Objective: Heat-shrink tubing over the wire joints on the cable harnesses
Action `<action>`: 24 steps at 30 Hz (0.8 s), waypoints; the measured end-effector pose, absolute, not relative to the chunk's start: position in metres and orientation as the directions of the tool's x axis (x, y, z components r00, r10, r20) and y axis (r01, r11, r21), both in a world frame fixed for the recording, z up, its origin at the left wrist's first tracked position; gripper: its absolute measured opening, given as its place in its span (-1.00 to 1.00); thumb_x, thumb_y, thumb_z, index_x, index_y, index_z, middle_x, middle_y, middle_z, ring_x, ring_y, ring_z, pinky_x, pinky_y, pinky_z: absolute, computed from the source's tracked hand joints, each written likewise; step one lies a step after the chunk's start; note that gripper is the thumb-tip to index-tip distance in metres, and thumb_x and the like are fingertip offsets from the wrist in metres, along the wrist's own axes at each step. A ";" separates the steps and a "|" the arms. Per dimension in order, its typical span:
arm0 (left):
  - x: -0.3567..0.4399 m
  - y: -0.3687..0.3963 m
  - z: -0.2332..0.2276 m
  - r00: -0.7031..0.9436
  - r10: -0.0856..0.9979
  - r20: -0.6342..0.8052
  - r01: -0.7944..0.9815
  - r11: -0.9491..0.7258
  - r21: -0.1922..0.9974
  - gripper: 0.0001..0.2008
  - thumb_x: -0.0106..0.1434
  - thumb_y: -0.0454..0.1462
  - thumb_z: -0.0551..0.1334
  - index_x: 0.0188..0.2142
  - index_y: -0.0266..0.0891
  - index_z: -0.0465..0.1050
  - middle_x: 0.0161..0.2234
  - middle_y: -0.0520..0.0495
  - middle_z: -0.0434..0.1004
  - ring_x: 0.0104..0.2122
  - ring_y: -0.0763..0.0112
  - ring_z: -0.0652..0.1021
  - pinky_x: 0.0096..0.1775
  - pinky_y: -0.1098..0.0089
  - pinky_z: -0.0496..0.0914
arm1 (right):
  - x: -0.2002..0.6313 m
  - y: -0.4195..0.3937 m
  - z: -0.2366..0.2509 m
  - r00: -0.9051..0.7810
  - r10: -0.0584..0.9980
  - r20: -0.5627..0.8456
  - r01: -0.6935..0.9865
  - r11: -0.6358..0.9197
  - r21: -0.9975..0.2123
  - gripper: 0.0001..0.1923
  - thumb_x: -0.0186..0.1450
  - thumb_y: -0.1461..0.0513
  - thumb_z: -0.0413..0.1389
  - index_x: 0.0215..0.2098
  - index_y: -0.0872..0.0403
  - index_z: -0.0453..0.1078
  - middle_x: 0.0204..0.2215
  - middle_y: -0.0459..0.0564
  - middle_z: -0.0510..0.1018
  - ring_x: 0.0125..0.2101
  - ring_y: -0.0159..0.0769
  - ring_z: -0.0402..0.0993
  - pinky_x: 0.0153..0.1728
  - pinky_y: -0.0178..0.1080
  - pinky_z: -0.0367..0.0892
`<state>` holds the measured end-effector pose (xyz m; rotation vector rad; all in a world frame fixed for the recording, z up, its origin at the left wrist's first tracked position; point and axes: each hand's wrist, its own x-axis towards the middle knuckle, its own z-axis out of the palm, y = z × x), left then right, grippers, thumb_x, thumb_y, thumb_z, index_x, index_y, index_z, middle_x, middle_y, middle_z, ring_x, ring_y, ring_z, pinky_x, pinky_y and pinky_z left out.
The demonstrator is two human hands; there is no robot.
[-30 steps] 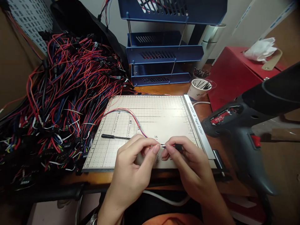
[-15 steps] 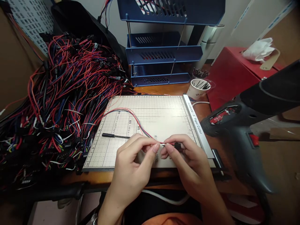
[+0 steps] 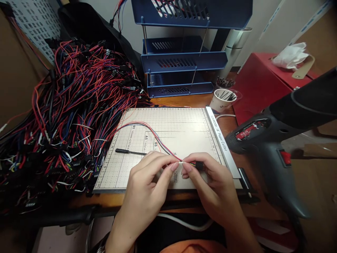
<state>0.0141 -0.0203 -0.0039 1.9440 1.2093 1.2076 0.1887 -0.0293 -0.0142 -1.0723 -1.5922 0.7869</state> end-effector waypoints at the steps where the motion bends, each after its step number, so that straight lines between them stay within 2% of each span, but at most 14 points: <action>1: 0.013 -0.020 -0.004 0.196 0.893 0.405 0.405 -0.449 0.796 -0.84 0.45 -0.42 0.26 -0.16 -0.15 0.59 -0.26 0.11 0.64 -0.23 0.58 0.59 -0.15 0.61 0.42 | 0.188 -0.029 -0.014 -0.092 0.913 0.397 0.269 0.407 -0.873 -0.88 0.49 0.35 0.14 -0.13 0.01 0.47 -0.33 -0.24 0.60 -0.34 -0.59 0.54 -0.24 -0.59 0.39; 10: 0.010 -0.021 -0.008 0.205 0.897 0.393 0.400 -0.443 0.802 -0.82 0.46 -0.43 0.23 -0.14 -0.15 0.57 -0.25 0.09 0.63 -0.23 0.57 0.59 -0.16 0.60 0.42 | 0.188 -0.028 -0.015 -0.118 0.902 0.416 0.335 0.430 -0.838 -0.87 0.49 0.37 0.13 -0.13 0.03 0.47 -0.34 -0.22 0.61 -0.37 -0.56 0.54 -0.25 -0.55 0.39; 17: 0.012 -0.022 -0.010 0.203 0.881 0.427 0.453 -0.471 0.757 -0.82 0.47 -0.44 0.20 -0.13 -0.17 0.53 -0.24 0.06 0.61 -0.22 0.52 0.58 -0.14 0.54 0.42 | 0.186 -0.027 -0.017 -0.122 0.886 0.447 0.374 0.459 -0.806 -0.87 0.48 0.38 0.13 -0.13 0.05 0.48 -0.33 -0.20 0.61 -0.36 -0.57 0.55 -0.24 -0.56 0.39; 24: 0.012 -0.023 -0.010 0.177 0.883 0.436 0.455 -0.466 0.759 -0.86 0.45 -0.43 0.26 -0.14 -0.18 0.56 -0.26 0.03 0.64 -0.24 0.47 0.61 -0.16 0.49 0.44 | 0.185 -0.028 -0.014 -0.074 0.889 0.453 0.372 0.446 -0.814 -0.88 0.45 0.39 0.16 -0.15 0.05 0.47 -0.37 -0.18 0.62 -0.39 -0.54 0.57 -0.29 -0.55 0.43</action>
